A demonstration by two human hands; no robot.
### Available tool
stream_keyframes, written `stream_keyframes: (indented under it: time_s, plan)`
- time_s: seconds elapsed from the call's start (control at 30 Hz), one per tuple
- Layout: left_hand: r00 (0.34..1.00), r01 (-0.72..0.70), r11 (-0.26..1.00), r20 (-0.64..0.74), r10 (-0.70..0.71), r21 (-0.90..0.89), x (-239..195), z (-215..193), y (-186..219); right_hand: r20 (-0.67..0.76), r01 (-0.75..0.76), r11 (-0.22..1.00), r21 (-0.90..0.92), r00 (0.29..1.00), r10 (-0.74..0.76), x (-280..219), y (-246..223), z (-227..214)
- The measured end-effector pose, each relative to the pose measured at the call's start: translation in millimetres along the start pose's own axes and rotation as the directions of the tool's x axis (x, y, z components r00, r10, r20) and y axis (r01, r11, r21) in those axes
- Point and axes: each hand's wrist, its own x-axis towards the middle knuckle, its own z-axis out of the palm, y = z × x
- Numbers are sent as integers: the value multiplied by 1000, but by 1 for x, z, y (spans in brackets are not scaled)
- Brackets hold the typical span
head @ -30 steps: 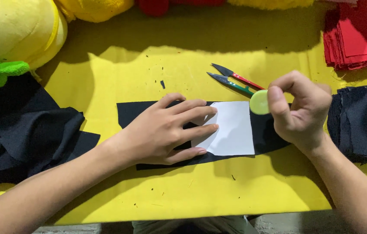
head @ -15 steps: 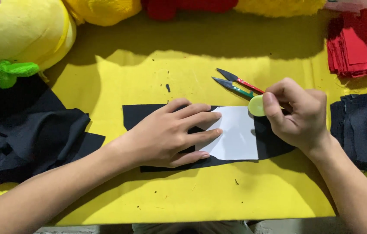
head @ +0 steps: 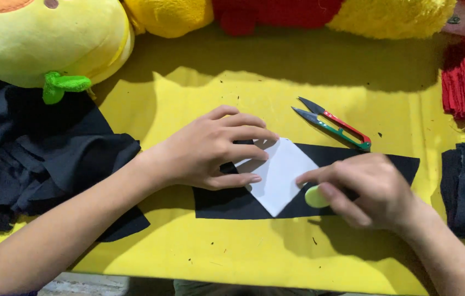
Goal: The person places a white paper pattern onto a piece of black fabric and uses a small green chalk to trace the outline. They then lift the pattern and fabric to show the traced lines before repositioning the pattern to trace another section.
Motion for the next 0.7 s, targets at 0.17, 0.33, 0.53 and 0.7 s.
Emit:
stream_keyframes:
  time_s: [0.17, 0.33, 0.53, 0.7]
  plan:
    - [1000, 0, 999, 25, -2, 52, -1, -2, -3, 54, 101, 992, -72, 994, -97, 2, -8, 7]
    - [1000, -7, 999, 27, 6, 36, -5, -5, -5, 65, 128, 991, -48, 990, -125, -1, -4, 13]
    - [997, 53, 993, 52, -59, 106, -27, -16, -2, -94, 17, 1000, -9, 995, -18, 3, 1, 6]
    - [992, 117, 970, 23, -125, 213, -49, -32, -7, -107, -37, 928, -371, 994, -3, -6, 15, 5]
